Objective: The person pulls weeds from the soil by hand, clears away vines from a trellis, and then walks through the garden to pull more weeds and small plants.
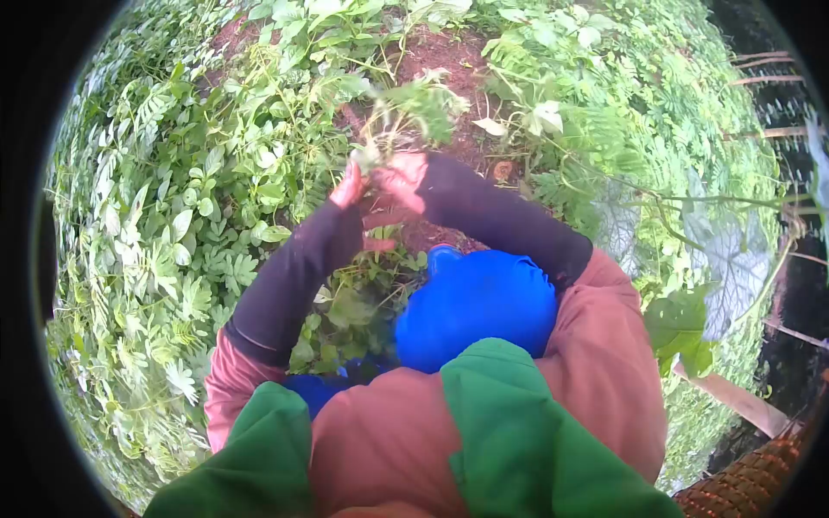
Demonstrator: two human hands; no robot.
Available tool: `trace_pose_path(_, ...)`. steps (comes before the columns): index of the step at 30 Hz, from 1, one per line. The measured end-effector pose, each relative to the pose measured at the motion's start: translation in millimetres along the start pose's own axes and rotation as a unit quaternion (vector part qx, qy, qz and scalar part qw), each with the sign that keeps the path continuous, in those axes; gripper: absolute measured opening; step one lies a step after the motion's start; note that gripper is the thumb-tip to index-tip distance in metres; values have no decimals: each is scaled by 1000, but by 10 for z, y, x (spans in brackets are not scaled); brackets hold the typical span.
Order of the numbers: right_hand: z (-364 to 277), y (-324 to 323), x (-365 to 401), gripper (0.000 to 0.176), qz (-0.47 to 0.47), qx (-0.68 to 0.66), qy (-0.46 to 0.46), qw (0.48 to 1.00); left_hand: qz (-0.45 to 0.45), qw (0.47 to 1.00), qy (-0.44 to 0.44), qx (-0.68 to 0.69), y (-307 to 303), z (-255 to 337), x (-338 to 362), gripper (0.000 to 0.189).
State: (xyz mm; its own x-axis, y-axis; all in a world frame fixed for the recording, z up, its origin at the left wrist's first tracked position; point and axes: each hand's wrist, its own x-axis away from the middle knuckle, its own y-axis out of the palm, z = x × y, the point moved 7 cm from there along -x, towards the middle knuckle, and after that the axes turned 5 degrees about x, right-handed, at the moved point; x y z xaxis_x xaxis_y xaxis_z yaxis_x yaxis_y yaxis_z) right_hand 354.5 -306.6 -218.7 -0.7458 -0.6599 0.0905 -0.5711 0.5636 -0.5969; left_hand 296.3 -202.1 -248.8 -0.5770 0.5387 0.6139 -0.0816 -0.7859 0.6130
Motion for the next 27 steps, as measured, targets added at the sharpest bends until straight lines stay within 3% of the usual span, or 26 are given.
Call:
trace_pose_path(1, -98, 126, -12, 33, -59, 64, 35, 996, -105, 992, 9, 63, 238, 142, 58, 53)
trace_pose_path(4, -283, 369, -153, 39, -103, 94, -147, 979, 1, 992, 103, 75, 21, 120, -16, 26)
trace_pose_path(5, -388, 388, -246, 45, -76, 34, -160, 984, 75, 978, 155, 116, -2, 203, 73, 22)
trace_pose_path(6, -428, 567, -346, 58, -133, -90, -188, 969, 95, 972, 168, 132, -198, 209, 83, 22)
trace_pose_path(9, -555, 738, -468, 51, -120, -429, -153, 882, 227, 941, 202, 146, -641, 419, 536, 23)
trace_pose_path(11, -694, 529, -340, 44, -171, -481, -91, 855, 348, 906, 228, 75, -763, 636, 1146, 24)
trace_pose_path(13, -561, 458, -208, 37, -201, -543, -53, 814, 376, 879, 290, 41, -884, 874, 1846, 24)
trace_pose_path(15, -161, 532, 8, 36, -208, -447, 40, 869, 496, 806, 317, -63, -1146, 1214, 2897, 32)
trace_pose_path(17, 467, 869, 347, 33, -273, -393, 139, 867, 412, 772, 408, -261, -2059, 1786, 4481, 48)
trace_pose_path(18, 780, 993, 584, 31, -258, -371, 212, 866, 349, 735, 440, -379, -2438, 2060, 5371, 53)
trace_pose_path(20, 1535, 1186, 1111, 28, -221, -356, 326, 848, 555, 592, 567, -140, -2093, 1905, 6156, 53)
trace_pose_path(21, 1914, 1194, 1313, 28, -192, -363, 366, 835, 596, 526, 599, -92, -1882, 1742, 6240, 53)
trace_pose_path(22, 2080, 1022, 1382, 29, -79, -346, 355, 865, 607, 499, 614, -73, -1736, 1631, 6247, 54)
trace_pose_path(24, 2277, 634, 1475, 29, 98, -327, 317, 885, 619, 468, 630, -36, -1490, 1397, 6041, 54)
trace_pose_path(26, 2376, 234, 1422, 29, 215, -303, 279, 885, 608, 492, 623, 1, -1323, 1197, 5534, 55)
trace_pose_path(27, 2371, 2, 1371, 29, 272, -274, 264, 884, 589, 539, 602, 26, -1241, 1092, 5154, 55)
